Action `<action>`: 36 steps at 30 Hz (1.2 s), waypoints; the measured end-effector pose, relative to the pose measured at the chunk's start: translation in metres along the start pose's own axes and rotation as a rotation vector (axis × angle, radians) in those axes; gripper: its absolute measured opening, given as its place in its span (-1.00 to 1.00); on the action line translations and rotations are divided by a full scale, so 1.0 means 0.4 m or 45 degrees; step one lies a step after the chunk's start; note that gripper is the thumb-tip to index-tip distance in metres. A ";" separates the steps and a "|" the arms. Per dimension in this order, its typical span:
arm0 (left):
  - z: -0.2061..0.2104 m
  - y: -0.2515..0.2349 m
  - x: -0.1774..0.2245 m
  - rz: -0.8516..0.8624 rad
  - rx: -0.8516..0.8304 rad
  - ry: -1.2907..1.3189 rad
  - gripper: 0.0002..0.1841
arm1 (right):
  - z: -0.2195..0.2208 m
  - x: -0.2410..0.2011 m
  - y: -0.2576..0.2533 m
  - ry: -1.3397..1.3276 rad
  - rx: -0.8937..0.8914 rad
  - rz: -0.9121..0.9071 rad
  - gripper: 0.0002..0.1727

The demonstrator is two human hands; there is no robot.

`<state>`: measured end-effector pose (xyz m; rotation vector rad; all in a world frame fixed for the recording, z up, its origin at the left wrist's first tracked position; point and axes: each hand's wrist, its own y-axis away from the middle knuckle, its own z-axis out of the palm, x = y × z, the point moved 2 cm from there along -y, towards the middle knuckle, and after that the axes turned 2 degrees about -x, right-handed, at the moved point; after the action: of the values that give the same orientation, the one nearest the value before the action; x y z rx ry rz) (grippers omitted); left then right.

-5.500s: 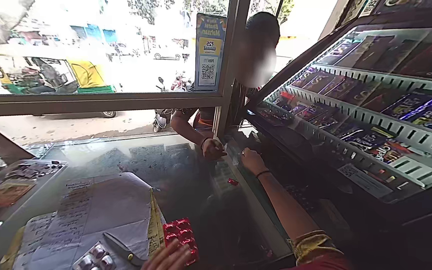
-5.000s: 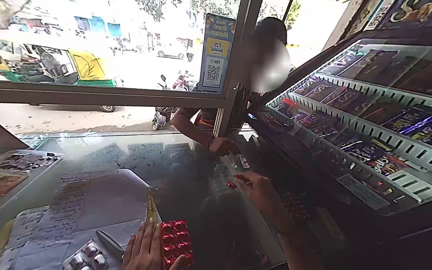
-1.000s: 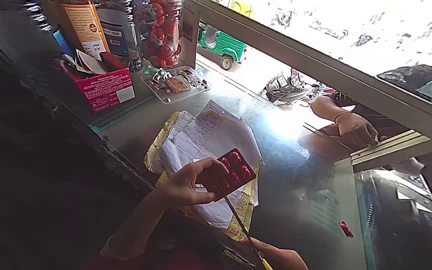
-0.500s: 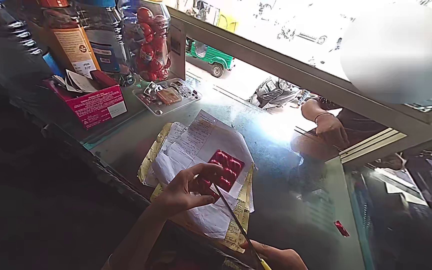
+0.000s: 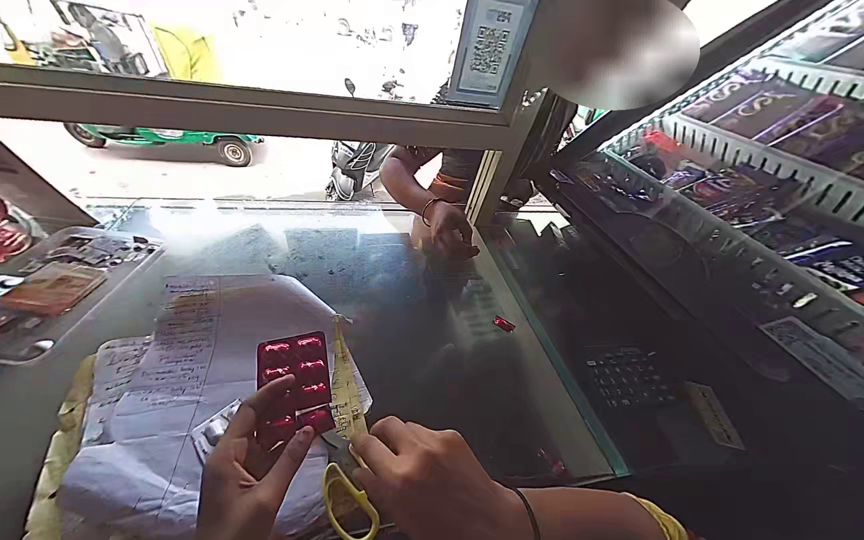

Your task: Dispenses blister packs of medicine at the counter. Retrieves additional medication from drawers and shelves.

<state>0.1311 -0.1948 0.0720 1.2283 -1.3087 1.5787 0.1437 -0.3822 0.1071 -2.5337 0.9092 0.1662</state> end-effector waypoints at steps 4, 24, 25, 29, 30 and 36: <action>0.077 0.013 0.009 -0.011 -0.215 0.100 -0.40 | 0.000 0.038 -0.002 0.151 0.414 -0.294 -0.75; 0.115 0.065 -0.029 0.322 -0.333 -0.596 -0.56 | -0.094 0.512 0.111 0.082 -0.522 0.898 0.00; 0.114 0.066 -0.031 0.316 -0.334 -0.585 -0.56 | -0.083 0.519 0.108 0.088 -0.555 0.909 0.08; 0.108 0.068 -0.038 0.304 -0.353 -0.523 -0.56 | -0.085 0.637 0.051 0.138 -0.438 0.993 0.05; 0.107 0.070 -0.039 0.304 -0.359 -0.523 -0.57 | -0.097 0.659 0.044 0.151 -0.384 1.015 0.02; 0.092 0.067 -0.051 0.336 -0.357 -0.403 -0.67 | -0.262 0.522 0.211 0.221 0.027 1.195 0.00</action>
<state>0.1194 -0.2355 0.0460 1.1963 -1.8908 1.3471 0.2491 -0.6071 0.1170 -1.9190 2.0824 0.2098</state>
